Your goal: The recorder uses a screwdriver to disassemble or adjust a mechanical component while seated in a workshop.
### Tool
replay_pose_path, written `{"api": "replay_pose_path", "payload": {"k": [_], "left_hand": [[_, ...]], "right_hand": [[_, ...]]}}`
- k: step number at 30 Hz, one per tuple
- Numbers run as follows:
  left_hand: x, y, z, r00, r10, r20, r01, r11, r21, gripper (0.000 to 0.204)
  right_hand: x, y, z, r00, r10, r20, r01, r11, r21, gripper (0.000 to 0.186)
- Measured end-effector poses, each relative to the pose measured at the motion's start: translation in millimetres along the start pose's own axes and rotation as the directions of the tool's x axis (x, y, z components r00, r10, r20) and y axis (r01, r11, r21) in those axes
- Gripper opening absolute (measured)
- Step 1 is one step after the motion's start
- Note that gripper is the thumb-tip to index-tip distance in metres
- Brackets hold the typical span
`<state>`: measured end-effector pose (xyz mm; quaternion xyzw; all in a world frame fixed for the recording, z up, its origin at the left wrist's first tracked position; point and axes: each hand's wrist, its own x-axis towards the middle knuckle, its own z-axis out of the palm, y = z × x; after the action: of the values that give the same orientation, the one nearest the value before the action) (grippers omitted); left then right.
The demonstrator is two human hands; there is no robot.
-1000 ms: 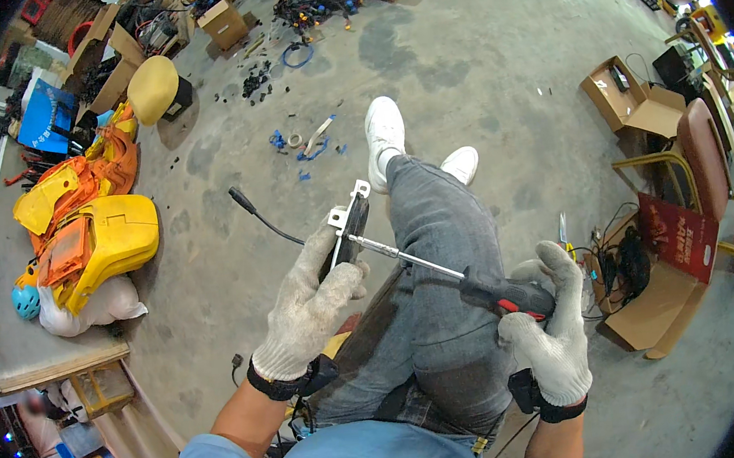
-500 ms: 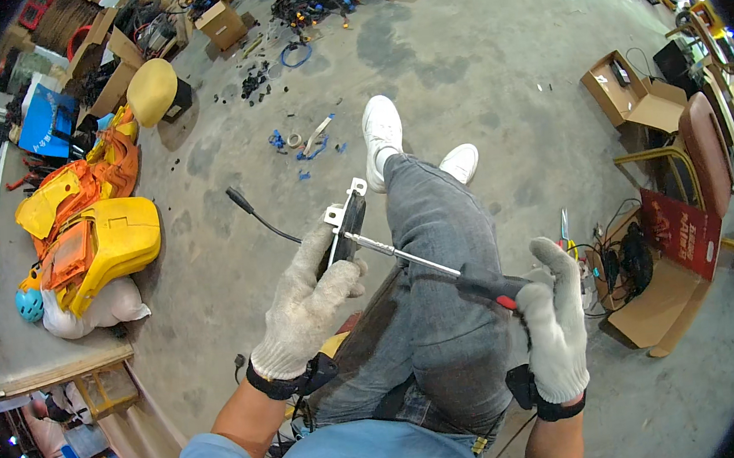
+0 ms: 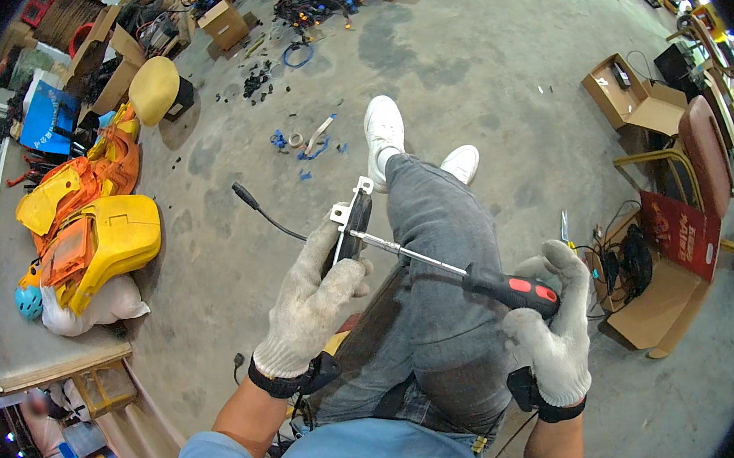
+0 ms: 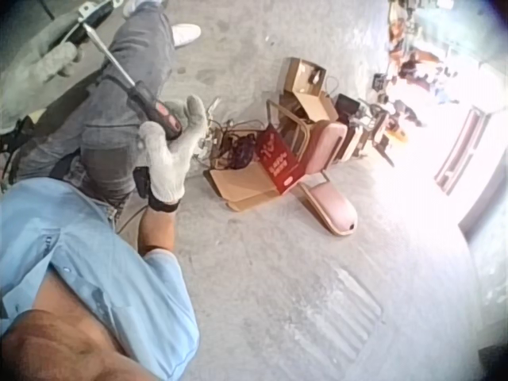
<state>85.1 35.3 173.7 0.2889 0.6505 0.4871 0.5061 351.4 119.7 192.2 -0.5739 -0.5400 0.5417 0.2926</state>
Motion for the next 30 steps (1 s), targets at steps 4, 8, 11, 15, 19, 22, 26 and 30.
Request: {"api": "replay_pose_path", "payload": {"k": [4,8,11,15,19,22,26,30], "left_hand": [[1,-9,-5,1.0,0.001,-0.012,-0.001,1.0,-0.001,0.065],[0,-7,-6,1.0,0.018,-0.021,-0.018,1.0,0.021,0.064],[1,-12,-7,0.999,0.026,-0.021,-0.026,0.999,0.021,0.064],[0,-14,-10,0.998,0.033,-0.047,-0.032,0.999,0.013,0.064],[-1,2,-4,0.999,-0.028,-0.021,0.027,0.999,-0.041,0.064],[-3,6,-5,0.996,-0.084,-0.017,0.083,0.996,-0.023,0.063],[-4,3,-6,0.996,-0.088,-0.007,0.088,0.993,-0.076,0.064],[-5,1,-7,0.996,-0.086,-0.006,0.086,0.994,-0.075,0.065]], "right_hand": [[0,-6,3,0.999,-0.044,-0.012,0.045,0.994,0.098,0.061],[5,3,-4,0.998,0.036,0.049,-0.041,0.994,0.103,0.067],[-5,-18,13,0.999,-0.025,0.023,0.021,0.99,0.139,0.063],[4,-10,6,0.999,0.032,0.001,-0.032,0.999,0.028,0.065],[8,4,2,0.995,-0.074,-0.063,0.08,0.991,0.108,0.065],[0,-20,20,1.0,-0.014,-0.024,0.018,0.984,0.176,0.06],[1,-22,16,0.999,0.004,-0.048,0.002,0.993,0.122,0.056],[3,-15,7,1.0,0.027,0.003,-0.028,0.999,0.035,0.05]]}}
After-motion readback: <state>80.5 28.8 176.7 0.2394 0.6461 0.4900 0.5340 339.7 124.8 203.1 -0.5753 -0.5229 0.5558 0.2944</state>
